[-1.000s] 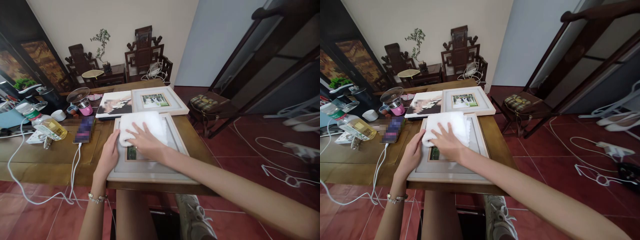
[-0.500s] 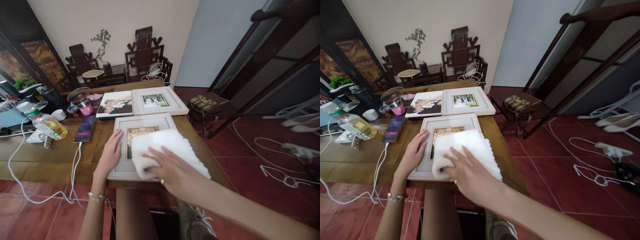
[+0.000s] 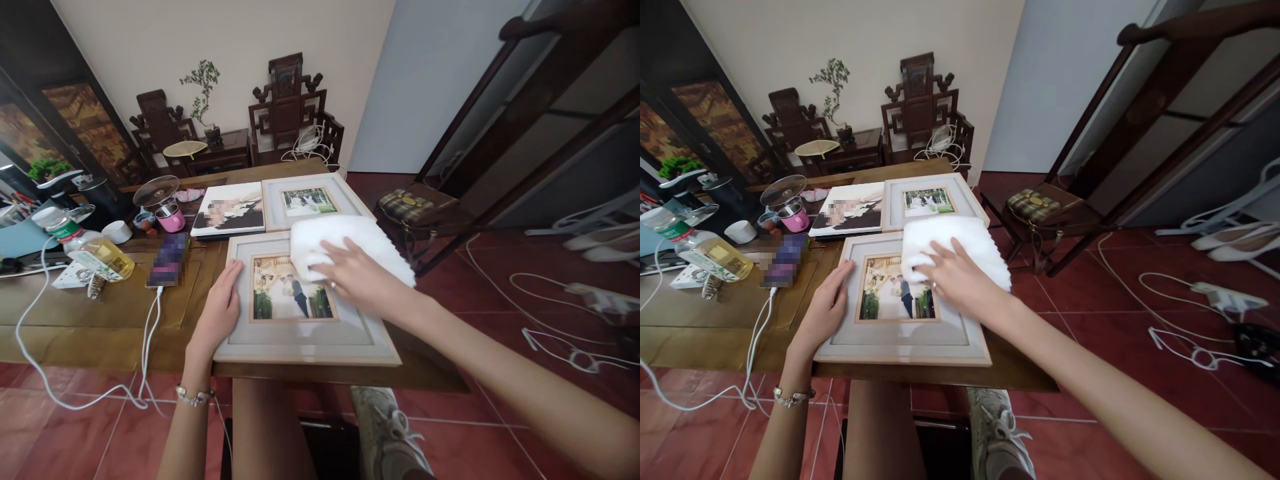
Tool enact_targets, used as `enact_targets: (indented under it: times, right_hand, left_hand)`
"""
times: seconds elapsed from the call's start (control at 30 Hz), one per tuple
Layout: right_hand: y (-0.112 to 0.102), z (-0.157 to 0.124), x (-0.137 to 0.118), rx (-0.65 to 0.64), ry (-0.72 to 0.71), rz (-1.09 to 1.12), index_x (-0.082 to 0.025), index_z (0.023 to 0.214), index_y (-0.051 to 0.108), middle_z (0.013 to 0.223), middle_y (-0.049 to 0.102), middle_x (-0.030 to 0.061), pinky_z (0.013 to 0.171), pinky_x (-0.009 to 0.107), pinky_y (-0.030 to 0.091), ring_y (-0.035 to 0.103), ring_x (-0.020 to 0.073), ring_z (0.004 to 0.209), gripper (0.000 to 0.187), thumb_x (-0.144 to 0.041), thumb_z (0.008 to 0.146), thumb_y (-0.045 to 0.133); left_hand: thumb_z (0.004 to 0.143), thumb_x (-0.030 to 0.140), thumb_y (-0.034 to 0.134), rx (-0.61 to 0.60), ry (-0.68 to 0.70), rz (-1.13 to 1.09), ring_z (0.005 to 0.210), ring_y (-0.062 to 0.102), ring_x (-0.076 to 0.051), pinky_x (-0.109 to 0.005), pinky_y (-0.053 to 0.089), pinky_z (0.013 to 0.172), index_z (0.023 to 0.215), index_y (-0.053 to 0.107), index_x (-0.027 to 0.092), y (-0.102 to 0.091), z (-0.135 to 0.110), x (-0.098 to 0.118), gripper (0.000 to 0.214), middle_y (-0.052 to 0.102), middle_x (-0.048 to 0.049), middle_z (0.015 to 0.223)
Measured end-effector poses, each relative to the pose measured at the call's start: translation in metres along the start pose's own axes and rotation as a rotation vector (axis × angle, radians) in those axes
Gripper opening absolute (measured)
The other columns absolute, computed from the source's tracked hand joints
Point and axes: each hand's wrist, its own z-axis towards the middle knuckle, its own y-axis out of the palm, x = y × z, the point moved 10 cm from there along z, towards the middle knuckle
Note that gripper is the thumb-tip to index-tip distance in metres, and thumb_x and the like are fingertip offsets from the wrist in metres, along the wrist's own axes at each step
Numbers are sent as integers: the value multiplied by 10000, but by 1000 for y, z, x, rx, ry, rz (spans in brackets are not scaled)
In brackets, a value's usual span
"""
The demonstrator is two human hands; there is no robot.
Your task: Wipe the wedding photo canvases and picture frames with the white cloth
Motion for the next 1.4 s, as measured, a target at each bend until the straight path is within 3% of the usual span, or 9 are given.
enact_targets:
  times: [0.2,0.3,0.4,0.57,0.7,0.87,1.07,1.23,1.4]
  right_hand:
    - [-19,-77,-69,-25,-137,84,-180,1077,640,1236,610,150,1048,580,325,438,349,1277,444,-17,682,520]
    - [-29,-100,-87,5,-167,161,-226,1095,622,1242,610,104,1053,533,356,468,320,1251,478,-46,659,546]
    - [-27,-92,-94,-5,-173,223,-216,1125,618,1269,594,99,1058,526,355,454,311,1264,484,-37,684,530]
    - [-6,-42,-128,-165,-268,269,-152,1129,647,1319,542,201,1026,630,305,411,388,1282,417,-61,737,536]
    - [-9,-19,-157,-143,-379,273,-141,1163,633,1319,537,218,1037,613,290,401,378,1292,399,-97,780,531]
    - [-8,-46,-127,-206,-268,279,-157,1127,637,1335,540,181,1042,590,329,408,346,1304,440,-34,725,508]
    - [-27,-90,-65,-82,-100,231,-196,924,686,1153,666,140,1070,493,363,469,277,1271,412,7,627,484]
    - [-21,-76,-98,-27,-192,214,-197,997,699,1306,574,151,1069,549,330,424,325,1298,394,-31,684,527]
    - [-1,-27,-136,-94,-305,203,-188,1142,660,1391,487,173,1063,557,312,386,359,1314,372,-135,789,556]
  left_hand:
    - [886,108,337,3,-2,33,1388,334,-211,-424,257,1162,1376,431,134,1,0,-2,500,414,-126,1467]
    - [887,115,331,9,1,37,1382,346,-217,-419,260,1161,1372,430,109,1,0,-2,495,410,-142,1467]
    - [890,121,328,33,-11,46,1364,377,-219,-415,270,1157,1379,415,98,-1,0,-3,497,421,-153,1457]
    - [887,121,341,36,-23,54,1352,396,-215,-426,291,1145,1373,424,130,-1,0,-4,493,440,-135,1448]
    - [886,117,348,29,-50,22,1349,403,-202,-430,313,1131,1368,435,177,-2,0,-8,493,452,-108,1445]
    - [895,124,341,8,-19,48,1362,381,-209,-427,286,1146,1367,434,145,-2,0,-3,482,443,-129,1448]
    - [892,132,341,15,-23,41,1367,374,-213,-409,280,1150,1359,442,119,-1,0,-4,478,427,-140,1457]
    - [923,178,323,25,-39,-5,1364,376,-200,-391,262,1154,1373,422,128,-1,-1,-5,463,432,-126,1455]
    - [973,289,273,31,-91,-94,1344,401,-189,-384,263,1145,1421,344,147,-5,-1,-5,476,451,-112,1440]
